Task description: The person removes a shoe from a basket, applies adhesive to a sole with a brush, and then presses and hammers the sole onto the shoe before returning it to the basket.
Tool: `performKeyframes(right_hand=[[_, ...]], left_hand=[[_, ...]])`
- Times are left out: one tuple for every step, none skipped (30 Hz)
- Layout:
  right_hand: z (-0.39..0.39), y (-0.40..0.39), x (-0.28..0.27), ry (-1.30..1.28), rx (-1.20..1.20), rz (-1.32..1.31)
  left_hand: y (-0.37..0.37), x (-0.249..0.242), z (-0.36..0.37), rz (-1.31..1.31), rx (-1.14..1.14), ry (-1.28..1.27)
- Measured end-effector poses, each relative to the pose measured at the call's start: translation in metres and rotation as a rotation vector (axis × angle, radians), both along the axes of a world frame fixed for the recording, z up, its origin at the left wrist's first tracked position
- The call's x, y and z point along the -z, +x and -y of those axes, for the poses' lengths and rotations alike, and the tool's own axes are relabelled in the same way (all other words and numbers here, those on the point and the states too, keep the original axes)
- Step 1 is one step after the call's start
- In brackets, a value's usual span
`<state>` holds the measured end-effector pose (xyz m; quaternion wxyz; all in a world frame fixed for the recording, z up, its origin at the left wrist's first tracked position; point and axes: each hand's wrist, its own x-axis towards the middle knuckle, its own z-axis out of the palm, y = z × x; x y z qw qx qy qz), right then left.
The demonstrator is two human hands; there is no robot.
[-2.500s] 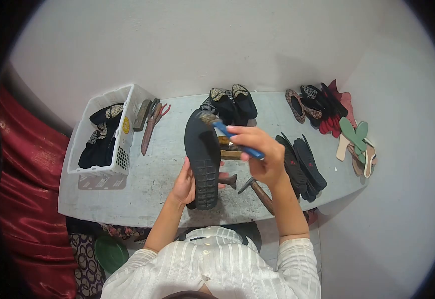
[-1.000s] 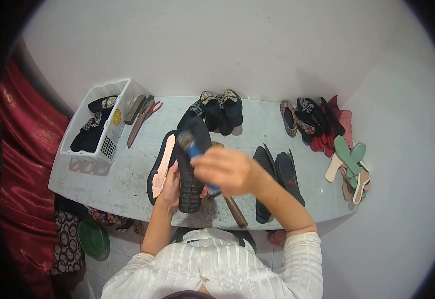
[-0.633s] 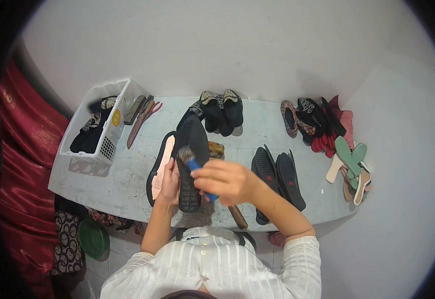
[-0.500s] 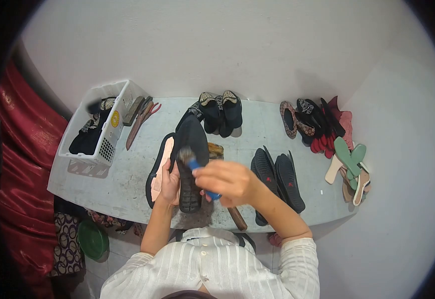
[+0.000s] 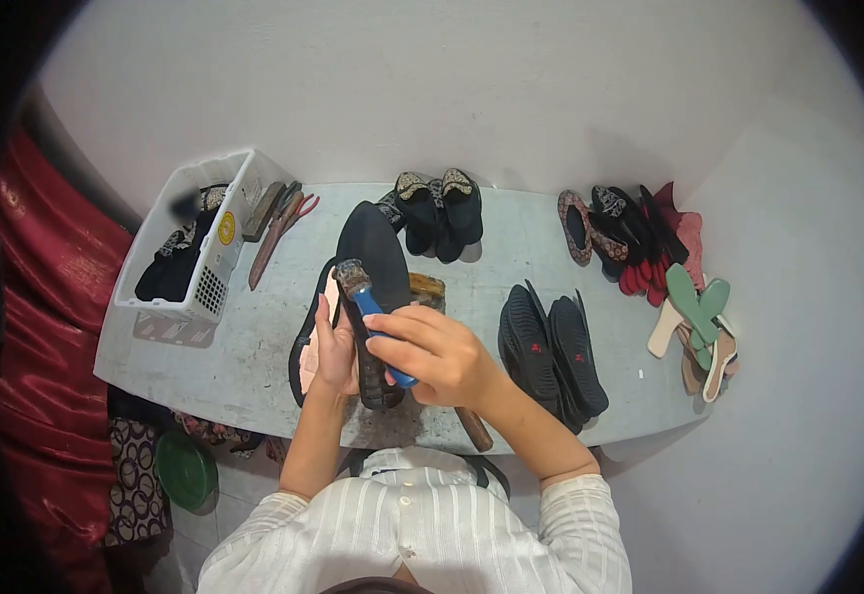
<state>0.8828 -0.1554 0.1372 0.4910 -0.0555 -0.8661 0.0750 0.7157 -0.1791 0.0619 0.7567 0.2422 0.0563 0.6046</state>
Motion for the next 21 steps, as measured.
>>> performKeyframes(right_hand=[[0.003,-0.001,0.002,0.001,-0.011,0.036],[0.005,-0.001,0.003,0.002,-0.023,0.073],[0.009,0.002,0.004,-0.034,-0.061,0.072],[0.009,0.005,0.005,-0.033,-0.065,0.072],[0.009,0.010,0.008,-0.090,-0.105,0.080],[0.009,0.013,0.010,-0.148,-0.142,0.087],[0.008,0.011,0.007,-0.181,-0.126,-0.011],[0.006,0.010,0.006,-0.182,-0.124,-0.012],[0.005,0.009,0.004,-0.129,-0.047,-0.034],[0.003,0.008,0.003,-0.075,0.030,-0.058],[0.002,0.004,0.005,-0.054,0.034,-0.039],[0.005,0.004,0.007,-0.055,0.038,-0.040],[0.008,0.004,0.010,-0.048,-0.006,0.012],[0.012,0.005,0.012,-0.039,-0.052,0.065],[0.018,0.008,0.011,-0.056,-0.068,0.092],[0.017,0.010,0.011,-0.057,-0.069,0.091],[0.015,0.012,0.013,-0.080,-0.084,0.068],[0.013,0.013,0.015,-0.103,-0.098,0.045],[0.011,0.013,0.017,-0.187,-0.085,0.000],[0.010,0.012,0.016,-0.189,-0.083,-0.001],[0.009,0.009,0.012,-0.120,-0.020,-0.003]], left_hand=[[0.003,-0.009,0.002,-0.130,-0.066,-0.070],[0.003,-0.008,-0.002,-0.130,-0.068,-0.069],[0.004,-0.005,-0.005,-0.202,-0.117,-0.126],[0.003,-0.004,-0.006,-0.273,-0.167,-0.185],[0.003,-0.004,-0.004,-0.328,-0.190,-0.141],[0.002,-0.003,-0.003,-0.329,-0.188,-0.140],[-0.001,-0.001,-0.003,-0.318,-0.135,-0.138],[-0.002,0.000,-0.002,-0.305,-0.083,-0.135],[-0.001,-0.002,-0.001,-0.305,-0.084,-0.135],[0.001,-0.005,0.000,-0.289,-0.089,-0.131],[0.002,-0.007,0.001,-0.274,-0.092,-0.129],[0.002,-0.007,0.000,-0.275,-0.087,-0.129],[0.001,-0.006,-0.004,-0.296,-0.098,-0.121],[0.000,-0.004,-0.007,-0.316,-0.113,-0.112],[0.001,-0.004,-0.006,-0.318,-0.130,-0.146],[0.002,-0.005,-0.005,-0.319,-0.131,-0.148],[0.004,-0.008,-0.003,-0.311,-0.144,-0.180],[0.005,-0.010,-0.001,-0.302,-0.155,-0.212],[0.000,-0.001,-0.001,-0.292,-0.073,-0.147],[-0.001,0.006,-0.002,-0.292,-0.071,-0.148],[-0.001,0.005,-0.003,-0.047,0.076,-0.012]])
